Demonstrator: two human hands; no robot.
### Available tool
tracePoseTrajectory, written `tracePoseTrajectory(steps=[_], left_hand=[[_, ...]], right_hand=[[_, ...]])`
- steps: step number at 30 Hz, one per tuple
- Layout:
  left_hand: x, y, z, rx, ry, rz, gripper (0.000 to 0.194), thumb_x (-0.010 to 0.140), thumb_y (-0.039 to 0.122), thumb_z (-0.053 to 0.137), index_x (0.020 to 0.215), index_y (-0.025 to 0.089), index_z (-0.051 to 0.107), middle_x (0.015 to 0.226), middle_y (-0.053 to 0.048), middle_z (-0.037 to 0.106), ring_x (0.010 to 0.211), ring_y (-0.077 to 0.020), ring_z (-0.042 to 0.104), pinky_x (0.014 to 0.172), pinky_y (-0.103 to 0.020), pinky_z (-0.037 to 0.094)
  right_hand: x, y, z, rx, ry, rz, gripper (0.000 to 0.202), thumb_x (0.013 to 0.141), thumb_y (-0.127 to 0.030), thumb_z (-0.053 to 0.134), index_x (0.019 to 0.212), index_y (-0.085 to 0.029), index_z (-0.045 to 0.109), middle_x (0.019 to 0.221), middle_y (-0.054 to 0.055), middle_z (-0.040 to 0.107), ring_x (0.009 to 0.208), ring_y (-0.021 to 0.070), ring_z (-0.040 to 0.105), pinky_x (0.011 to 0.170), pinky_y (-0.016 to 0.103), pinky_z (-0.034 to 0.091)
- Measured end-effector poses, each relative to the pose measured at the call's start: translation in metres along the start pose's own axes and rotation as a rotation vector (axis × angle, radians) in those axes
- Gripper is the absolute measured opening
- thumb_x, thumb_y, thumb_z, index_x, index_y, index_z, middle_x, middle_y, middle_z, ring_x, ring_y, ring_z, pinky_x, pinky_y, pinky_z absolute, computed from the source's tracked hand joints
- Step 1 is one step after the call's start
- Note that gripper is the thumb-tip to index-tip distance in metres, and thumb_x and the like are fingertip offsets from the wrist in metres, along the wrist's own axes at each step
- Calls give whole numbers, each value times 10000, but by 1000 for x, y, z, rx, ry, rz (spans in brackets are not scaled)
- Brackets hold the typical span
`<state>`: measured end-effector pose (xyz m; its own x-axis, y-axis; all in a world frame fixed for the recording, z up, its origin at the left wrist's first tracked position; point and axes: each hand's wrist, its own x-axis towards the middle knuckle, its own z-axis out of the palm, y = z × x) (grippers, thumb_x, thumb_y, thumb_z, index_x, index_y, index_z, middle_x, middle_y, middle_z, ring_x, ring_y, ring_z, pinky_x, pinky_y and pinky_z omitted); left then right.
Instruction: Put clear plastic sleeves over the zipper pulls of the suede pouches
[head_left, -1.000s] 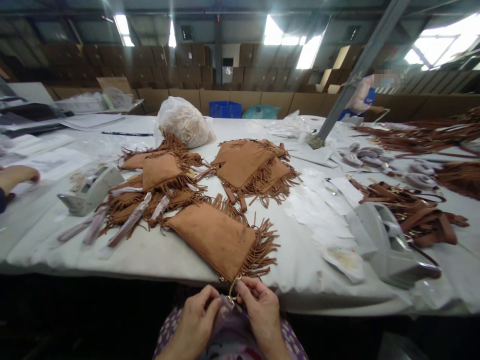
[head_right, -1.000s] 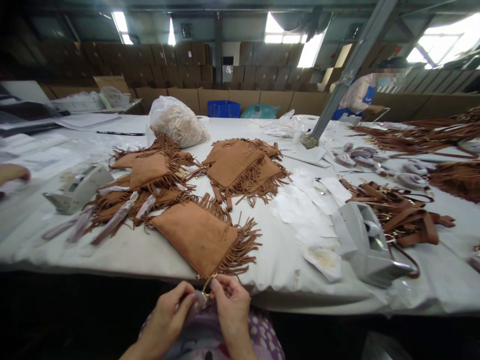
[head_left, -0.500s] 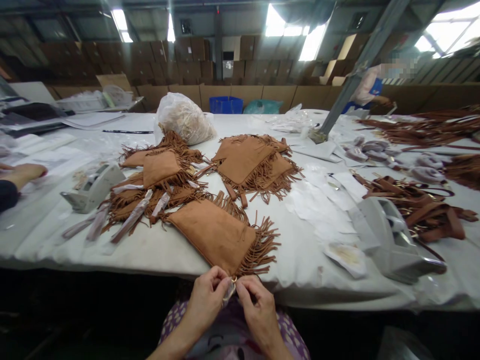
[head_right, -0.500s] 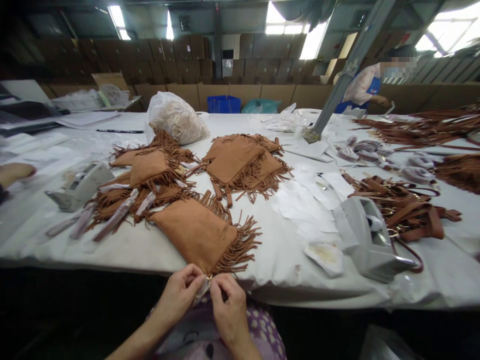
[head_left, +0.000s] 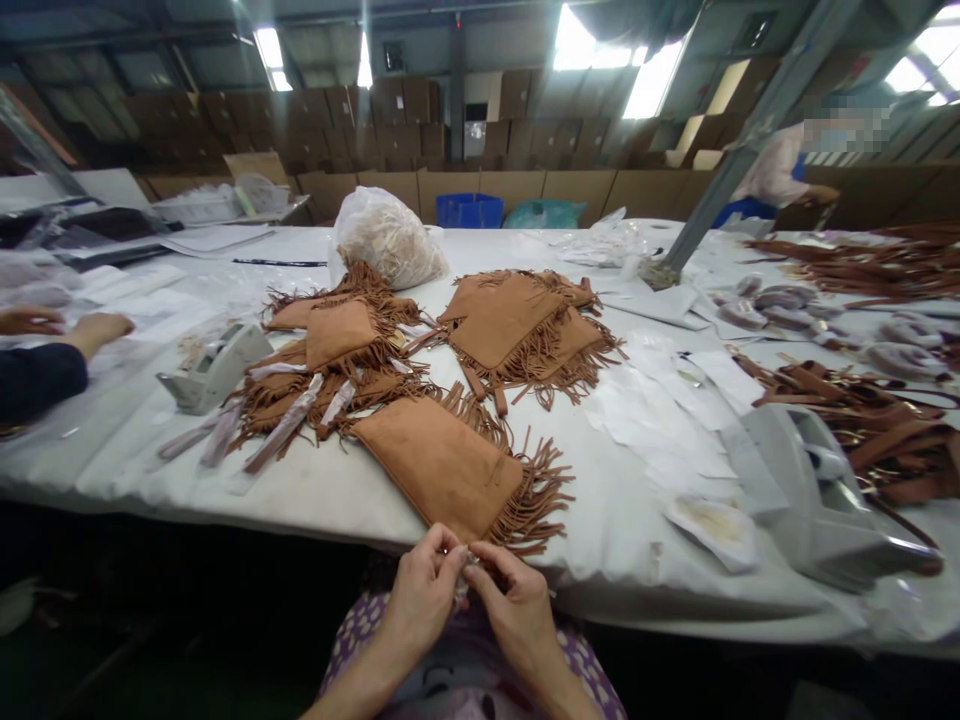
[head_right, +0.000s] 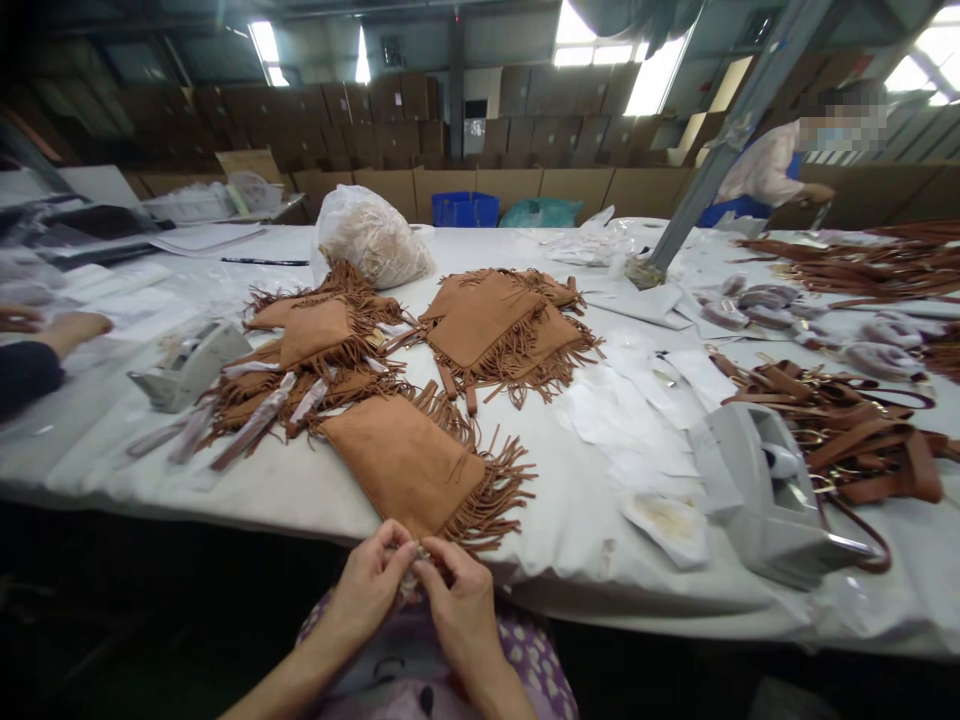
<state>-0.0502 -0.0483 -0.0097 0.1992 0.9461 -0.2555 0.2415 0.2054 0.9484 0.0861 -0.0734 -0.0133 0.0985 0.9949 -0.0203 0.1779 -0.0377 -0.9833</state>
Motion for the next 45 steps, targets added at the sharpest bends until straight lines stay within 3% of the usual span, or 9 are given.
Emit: tracePoseTrajectory(steps=[5,10,16,25,30,33,36,39,45], left_hand=[[1,8,-2,34,-18,19,323,880,523,412,800,212,444,572,51,501,505,-133,527,487,-216,407],[-8,0,-19,-75,9,-2,429,864,595,397,780,184,486,648,37,476,598,-120,455,569,-219,385],[-16,1,-37,-214,-292,-169,487,727,594,622,788,110,611,631,3,560,547,-115,460,552,-236,347],[2,10,-29,-411,-171,-371,361,515,419,776,651,104,664,539,-11,582,470,-104,464,500,-229,323],[9,10,-33,-323,-90,-286,188,557,283,713,601,114,645,496,15,557,442,-78,412,472,-211,291],[8,14,-32,-255,-50,-200,118,571,224,682,595,114,646,526,6,587,488,-95,456,488,-211,319],[7,15,-29,-204,-53,-132,104,593,216,655,605,113,648,520,7,582,483,-100,455,481,-213,320],[7,15,-24,-145,-47,-54,73,602,186,625,601,116,645,519,13,570,492,-101,444,492,-214,321],[0,7,-28,-76,56,27,213,751,315,573,658,127,605,592,6,562,554,-114,466,525,-219,344]], right_hand=[[9,2,-4,-158,-41,-166,176,844,-301,572,826,-225,730,728,38,681,665,188,627,649,268,467],[11,4,0,-162,33,-181,214,863,-323,544,824,-209,720,781,66,704,725,215,647,682,280,477],[19,-8,-4,-178,-46,-155,219,847,-324,546,792,-210,725,769,63,727,703,234,656,681,296,481],[32,-12,-1,-179,-60,-60,248,804,-399,590,787,-191,724,716,53,706,656,220,636,625,288,464],[31,-3,-2,-37,31,138,398,737,-527,641,885,-159,683,632,42,662,541,181,569,527,274,450],[18,5,-5,31,104,290,469,679,-602,669,792,-147,675,587,44,636,465,145,513,449,253,405],[2,10,-1,219,-36,455,515,615,-653,695,636,-141,644,508,23,562,397,101,420,380,228,310],[-4,11,10,469,-213,540,455,596,-576,761,666,-143,644,505,-25,494,418,75,376,398,202,286],[2,4,19,568,-235,504,373,568,-430,837,641,-126,633,506,-33,498,438,61,376,422,186,288]])
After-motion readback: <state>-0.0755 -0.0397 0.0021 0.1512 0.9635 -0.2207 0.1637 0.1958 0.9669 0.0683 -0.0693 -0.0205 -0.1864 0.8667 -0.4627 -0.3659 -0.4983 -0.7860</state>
